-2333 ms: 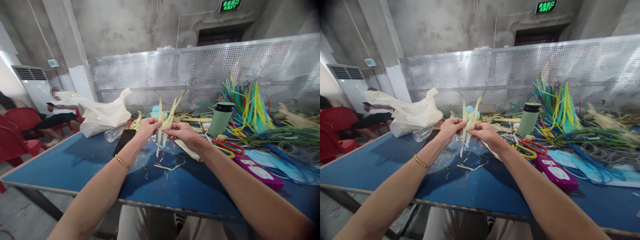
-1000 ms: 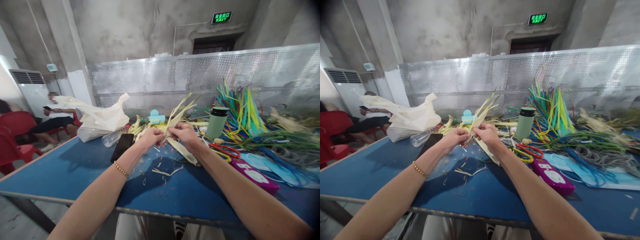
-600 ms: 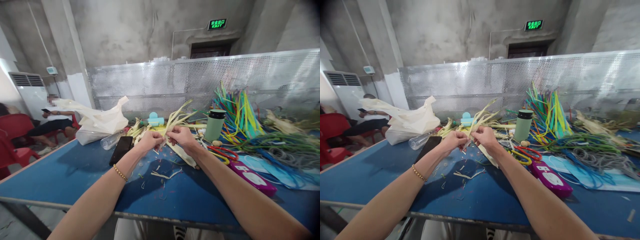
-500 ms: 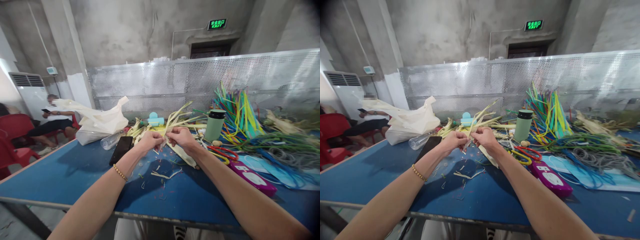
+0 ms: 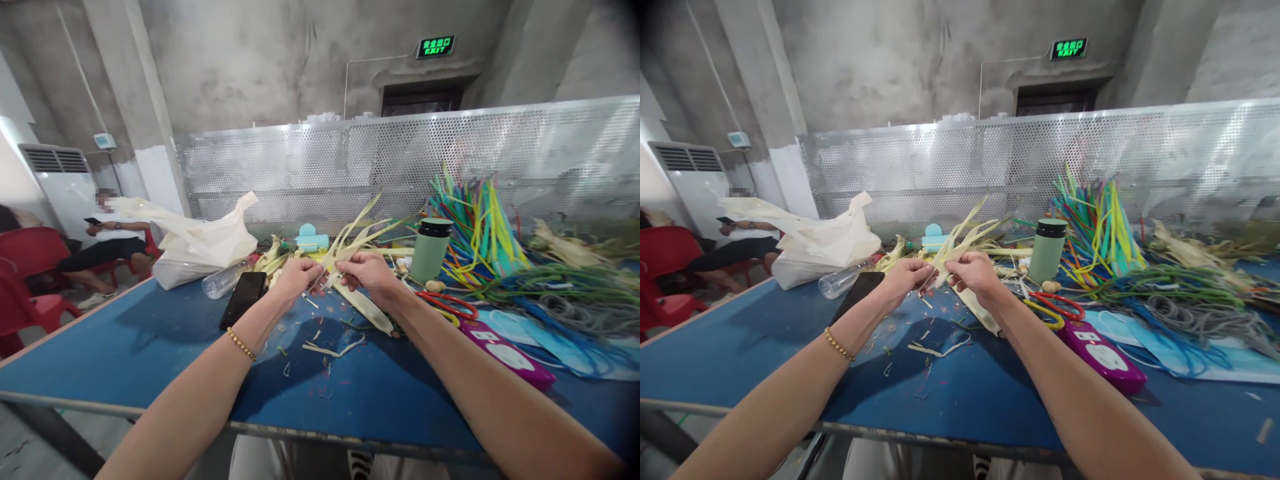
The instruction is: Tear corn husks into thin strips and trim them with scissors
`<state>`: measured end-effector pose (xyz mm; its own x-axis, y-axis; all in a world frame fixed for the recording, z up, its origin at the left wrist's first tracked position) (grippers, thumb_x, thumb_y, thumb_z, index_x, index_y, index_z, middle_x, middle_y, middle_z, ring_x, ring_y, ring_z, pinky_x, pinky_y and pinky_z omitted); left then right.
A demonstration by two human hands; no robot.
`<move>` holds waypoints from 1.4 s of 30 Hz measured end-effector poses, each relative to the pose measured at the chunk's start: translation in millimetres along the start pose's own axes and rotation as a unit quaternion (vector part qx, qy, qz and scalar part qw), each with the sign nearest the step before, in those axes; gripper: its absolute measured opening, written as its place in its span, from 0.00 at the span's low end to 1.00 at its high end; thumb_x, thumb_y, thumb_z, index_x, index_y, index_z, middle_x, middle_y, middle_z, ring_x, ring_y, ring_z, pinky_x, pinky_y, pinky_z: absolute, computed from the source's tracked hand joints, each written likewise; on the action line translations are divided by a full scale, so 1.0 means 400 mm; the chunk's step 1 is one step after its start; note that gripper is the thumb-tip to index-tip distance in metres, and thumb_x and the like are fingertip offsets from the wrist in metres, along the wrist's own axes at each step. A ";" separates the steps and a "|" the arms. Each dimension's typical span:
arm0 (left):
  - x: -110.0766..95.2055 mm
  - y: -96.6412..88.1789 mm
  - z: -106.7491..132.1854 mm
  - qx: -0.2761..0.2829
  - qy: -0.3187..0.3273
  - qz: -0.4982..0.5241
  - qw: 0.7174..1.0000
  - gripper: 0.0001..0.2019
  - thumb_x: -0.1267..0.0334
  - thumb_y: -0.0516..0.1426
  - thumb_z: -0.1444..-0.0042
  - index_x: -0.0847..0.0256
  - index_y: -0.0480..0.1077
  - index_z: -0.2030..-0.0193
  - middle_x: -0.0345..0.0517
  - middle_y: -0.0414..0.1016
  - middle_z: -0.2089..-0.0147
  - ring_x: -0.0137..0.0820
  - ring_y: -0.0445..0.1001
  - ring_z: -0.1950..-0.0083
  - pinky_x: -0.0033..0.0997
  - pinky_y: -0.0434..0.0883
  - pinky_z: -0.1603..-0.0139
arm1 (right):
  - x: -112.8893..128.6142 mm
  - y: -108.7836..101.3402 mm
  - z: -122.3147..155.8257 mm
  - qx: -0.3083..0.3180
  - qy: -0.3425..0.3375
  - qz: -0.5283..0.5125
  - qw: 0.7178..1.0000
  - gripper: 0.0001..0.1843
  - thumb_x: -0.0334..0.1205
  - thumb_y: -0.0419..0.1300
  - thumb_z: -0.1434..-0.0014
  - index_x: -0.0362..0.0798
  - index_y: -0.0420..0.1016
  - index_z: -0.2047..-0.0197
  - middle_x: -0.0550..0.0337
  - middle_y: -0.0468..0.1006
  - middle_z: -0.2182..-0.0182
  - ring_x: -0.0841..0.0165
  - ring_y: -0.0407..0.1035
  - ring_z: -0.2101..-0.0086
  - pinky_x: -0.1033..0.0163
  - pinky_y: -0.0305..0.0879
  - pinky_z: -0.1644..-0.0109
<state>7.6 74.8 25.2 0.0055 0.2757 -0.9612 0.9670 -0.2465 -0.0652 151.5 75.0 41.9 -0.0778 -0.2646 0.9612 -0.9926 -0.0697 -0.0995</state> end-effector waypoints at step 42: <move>0.021 0.010 0.001 -0.060 0.019 0.080 0.995 0.09 0.63 0.62 0.50 0.68 0.73 0.73 0.39 0.68 0.81 0.21 0.60 0.80 0.24 0.55 0.78 | -0.004 0.055 0.023 0.093 -0.011 0.024 0.995 0.11 0.42 0.66 0.53 0.42 0.75 0.73 0.64 0.70 0.86 0.76 0.61 0.85 0.70 0.59 0.83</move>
<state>11.3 75.7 16.9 0.1693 0.2780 -0.9455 0.9764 -0.1776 0.1226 130.8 65.2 35.7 -0.1198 -0.2918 0.9489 -0.9533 -0.2331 -0.1921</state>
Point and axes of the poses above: each hand's wrist, its own z-axis away from the middle knuckle, its own y-axis out of the palm, x = y × z, the point moved 7 cm from there along -z, towards the middle knuckle
